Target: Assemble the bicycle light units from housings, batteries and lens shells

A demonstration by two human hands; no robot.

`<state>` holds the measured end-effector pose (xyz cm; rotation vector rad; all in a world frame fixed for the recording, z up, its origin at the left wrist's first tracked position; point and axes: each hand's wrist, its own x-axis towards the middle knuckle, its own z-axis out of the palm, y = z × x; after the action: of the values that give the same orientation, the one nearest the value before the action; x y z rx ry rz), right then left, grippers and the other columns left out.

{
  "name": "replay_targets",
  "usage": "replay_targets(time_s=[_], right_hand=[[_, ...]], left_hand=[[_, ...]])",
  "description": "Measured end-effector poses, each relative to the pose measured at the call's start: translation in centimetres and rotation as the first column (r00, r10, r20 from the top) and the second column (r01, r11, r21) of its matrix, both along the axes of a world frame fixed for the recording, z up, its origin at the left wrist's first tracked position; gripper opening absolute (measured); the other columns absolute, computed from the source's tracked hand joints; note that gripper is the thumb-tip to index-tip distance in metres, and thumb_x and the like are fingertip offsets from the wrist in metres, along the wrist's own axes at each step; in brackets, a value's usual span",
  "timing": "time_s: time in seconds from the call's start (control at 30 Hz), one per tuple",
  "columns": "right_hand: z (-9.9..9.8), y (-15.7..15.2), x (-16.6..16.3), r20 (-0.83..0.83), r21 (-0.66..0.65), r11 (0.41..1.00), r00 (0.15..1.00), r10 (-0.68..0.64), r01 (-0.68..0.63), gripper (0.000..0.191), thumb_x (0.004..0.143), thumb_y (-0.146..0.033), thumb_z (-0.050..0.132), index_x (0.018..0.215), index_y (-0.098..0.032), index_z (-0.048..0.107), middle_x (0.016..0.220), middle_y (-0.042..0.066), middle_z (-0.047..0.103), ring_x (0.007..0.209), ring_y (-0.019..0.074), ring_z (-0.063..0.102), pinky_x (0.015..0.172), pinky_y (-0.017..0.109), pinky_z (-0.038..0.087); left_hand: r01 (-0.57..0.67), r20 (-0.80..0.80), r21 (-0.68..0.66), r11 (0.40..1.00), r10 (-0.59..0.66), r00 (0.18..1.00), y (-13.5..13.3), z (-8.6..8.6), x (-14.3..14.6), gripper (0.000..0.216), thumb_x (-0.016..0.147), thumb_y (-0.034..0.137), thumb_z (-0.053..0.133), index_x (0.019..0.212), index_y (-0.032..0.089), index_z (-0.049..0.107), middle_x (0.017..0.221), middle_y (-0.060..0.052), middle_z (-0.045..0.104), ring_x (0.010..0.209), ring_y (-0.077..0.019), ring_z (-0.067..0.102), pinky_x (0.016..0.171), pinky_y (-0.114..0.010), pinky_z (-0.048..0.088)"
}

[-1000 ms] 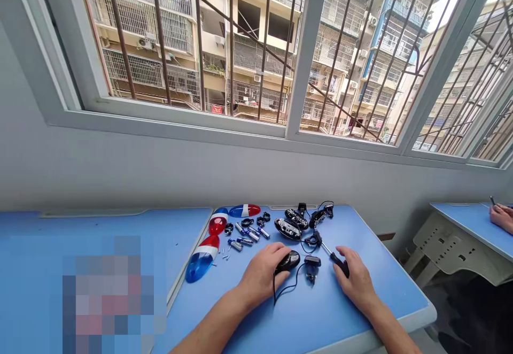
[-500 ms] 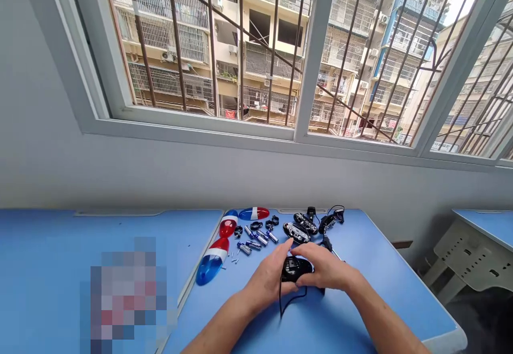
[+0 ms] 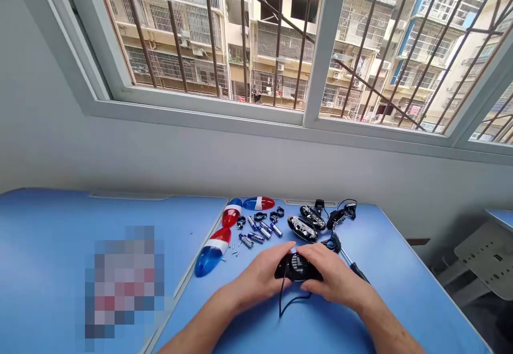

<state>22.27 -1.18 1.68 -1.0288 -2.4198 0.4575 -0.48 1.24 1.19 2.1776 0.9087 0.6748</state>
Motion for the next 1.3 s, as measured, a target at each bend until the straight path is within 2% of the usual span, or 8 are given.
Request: replay_targets(time_s=[0.3, 0.5, 0.63, 0.87, 1.17, 1.3], right_hand=[[0.5, -0.3, -0.8, -0.019, 0.076, 0.996, 0.999, -0.039, 0.040, 0.051, 0.077, -0.010, 0.066, 0.125, -0.020, 0.056, 0.125, 0.010, 0.065, 0.109, 0.0261, 0.061, 0.092, 0.041, 0.050], [0.4, -0.5, -0.9, -0.012, 0.049, 0.996, 0.997, -0.070, 0.070, 0.058, 0.077, -0.013, 0.067, 0.131, -0.026, 0.052, 0.129, 0.006, 0.063, 0.114, 0.0246, 0.058, 0.095, 0.038, 0.049], [0.2, -0.3, -1.0, -0.045, 0.075, 0.995, 0.997, -0.056, 0.060, 0.051, 0.077, -0.012, 0.065, 0.125, -0.027, 0.057, 0.122, 0.004, 0.067, 0.105, 0.0234, 0.062, 0.089, 0.036, 0.051], [0.6, -0.4, -1.1, -0.128, 0.091, 0.992, 0.989, -0.078, 0.090, 0.041, 0.079, -0.017, 0.067, 0.118, -0.023, 0.060, 0.114, 0.007, 0.070, 0.098, 0.0236, 0.064, 0.083, 0.036, 0.052], [0.3, -0.3, -1.1, -0.130, 0.114, 0.991, 0.990, -0.050, 0.065, 0.041, 0.079, -0.015, 0.065, 0.119, -0.025, 0.059, 0.118, 0.006, 0.069, 0.102, 0.0236, 0.064, 0.088, 0.037, 0.052], [0.1, -0.2, -1.0, -0.157, 0.148, 0.988, 0.987, -0.023, 0.046, 0.044, 0.078, -0.015, 0.065, 0.121, -0.026, 0.058, 0.119, 0.006, 0.069, 0.104, 0.0237, 0.064, 0.089, 0.038, 0.052]], left_hand=[[-0.023, 0.048, -0.015, 1.000, 0.024, 0.999, 0.2, -0.6, 0.2, 0.069, 0.068, 0.019, 0.066, 0.135, 0.022, 0.047, 0.121, -0.006, 0.066, 0.103, -0.0260, 0.062, 0.092, -0.036, 0.049], [-0.032, 0.080, 0.016, 0.999, 0.031, 0.996, 0.1, -0.7, 0.5, 0.070, 0.069, 0.021, 0.063, 0.136, 0.021, 0.044, 0.114, -0.006, 0.067, 0.096, -0.0246, 0.064, 0.085, -0.034, 0.051], [-0.009, 0.081, 0.005, 1.000, 0.009, 0.997, 0.1, -0.5, 0.6, 0.071, 0.070, 0.024, 0.064, 0.136, 0.021, 0.040, 0.105, -0.003, 0.067, 0.089, -0.0227, 0.064, 0.080, -0.031, 0.051], [-0.006, 0.092, 0.022, 1.000, 0.004, 0.996, 0.6, -1.4, 0.5, 0.080, 0.070, 0.024, 0.066, 0.142, 0.022, 0.032, 0.106, -0.002, 0.065, 0.086, -0.0208, 0.063, 0.079, -0.029, 0.051], [-0.044, 0.045, 0.075, 0.996, 0.041, 0.998, 0.6, -1.5, 0.4, 0.068, 0.070, 0.026, 0.068, 0.135, 0.022, 0.046, 0.116, -0.008, 0.066, 0.099, -0.0273, 0.064, 0.089, -0.036, 0.052], [-0.048, 0.058, 0.068, 0.997, 0.044, 0.997, 0.4, -1.3, 0.5, 0.066, 0.069, 0.026, 0.069, 0.132, 0.022, 0.048, 0.114, -0.006, 0.067, 0.097, -0.0265, 0.065, 0.088, -0.036, 0.053]])
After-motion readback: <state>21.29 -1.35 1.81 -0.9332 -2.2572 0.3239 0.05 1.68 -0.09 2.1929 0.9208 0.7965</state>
